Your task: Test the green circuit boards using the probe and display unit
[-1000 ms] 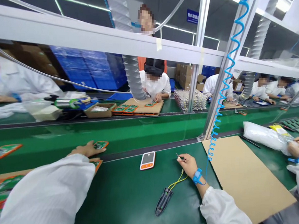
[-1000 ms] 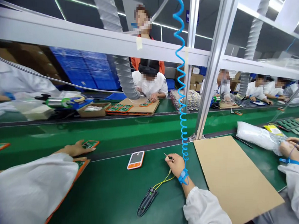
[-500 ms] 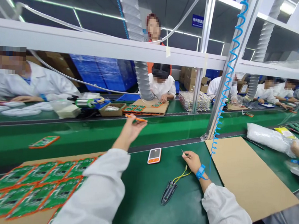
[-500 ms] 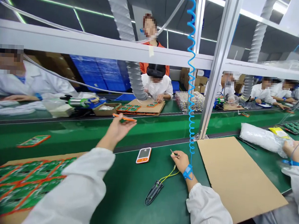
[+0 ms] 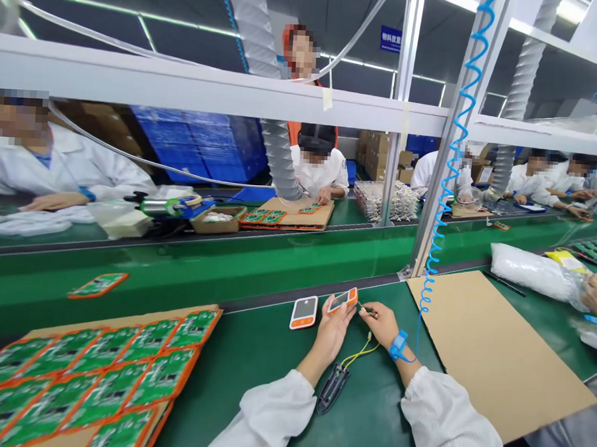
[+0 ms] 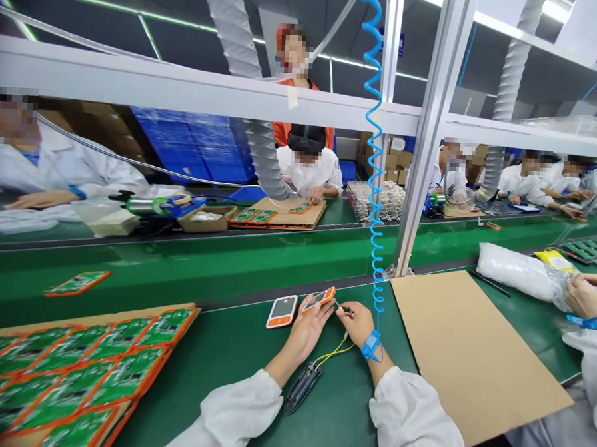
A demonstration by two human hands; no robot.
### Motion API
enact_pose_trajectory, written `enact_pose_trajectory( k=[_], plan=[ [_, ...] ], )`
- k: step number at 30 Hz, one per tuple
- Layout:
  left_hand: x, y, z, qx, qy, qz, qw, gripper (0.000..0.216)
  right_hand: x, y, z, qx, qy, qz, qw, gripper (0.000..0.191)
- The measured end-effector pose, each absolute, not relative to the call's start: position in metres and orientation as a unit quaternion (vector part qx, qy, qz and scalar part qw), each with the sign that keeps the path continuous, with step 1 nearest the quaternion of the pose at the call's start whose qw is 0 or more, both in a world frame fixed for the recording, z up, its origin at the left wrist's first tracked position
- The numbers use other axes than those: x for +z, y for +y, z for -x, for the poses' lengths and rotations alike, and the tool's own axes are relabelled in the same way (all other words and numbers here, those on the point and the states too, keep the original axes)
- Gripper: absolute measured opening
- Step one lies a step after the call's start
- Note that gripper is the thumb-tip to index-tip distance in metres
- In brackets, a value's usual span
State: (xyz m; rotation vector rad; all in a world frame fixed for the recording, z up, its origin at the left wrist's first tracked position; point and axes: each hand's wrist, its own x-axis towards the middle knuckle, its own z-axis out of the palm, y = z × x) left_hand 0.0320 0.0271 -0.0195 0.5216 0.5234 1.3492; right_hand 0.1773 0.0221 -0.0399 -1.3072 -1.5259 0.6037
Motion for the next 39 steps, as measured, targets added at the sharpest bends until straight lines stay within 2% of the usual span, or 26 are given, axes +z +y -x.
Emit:
enact_pose_trajectory(
  k=[6, 16, 23, 28, 33, 37, 39],
  plan=[
    [-0.015, 0.024, -0.034, 0.576, 0.226, -0.219, 0.754, 0.05, -0.035, 0.022, -0.177, 0.223, -0.611, 0.602, 0.463, 0.015],
    [-0.015, 0.023, -0.031, 0.553, 0.22, -0.223, 0.772, 0.034, -0.031, 0.02, -0.177, 0.229, -0.591, 0.626, 0.455, 0.012],
    [-0.017, 0.024, -0.031, 0.541, 0.224, -0.223, 0.779, 0.035, -0.027, 0.018, -0.176, 0.222, -0.613, 0.626, 0.428, 0.012],
    [-0.018, 0.024, -0.03, 0.534, 0.23, -0.223, 0.782, 0.037, -0.026, 0.017, -0.175, 0.242, -0.606, 0.615, 0.443, 0.01],
    [-0.017, 0.023, -0.029, 0.533, 0.227, -0.235, 0.78, 0.034, -0.028, 0.017, -0.175, 0.283, -0.587, 0.594, 0.473, 0.017],
    [-0.015, 0.022, -0.029, 0.542, 0.234, -0.228, 0.774, 0.033, -0.026, 0.015, -0.176, 0.282, -0.581, 0.582, 0.494, 0.034],
    [-0.014, 0.022, -0.029, 0.539, 0.24, -0.227, 0.775, 0.036, -0.025, 0.015, -0.178, 0.277, -0.576, 0.571, 0.515, 0.035]
  ],
)
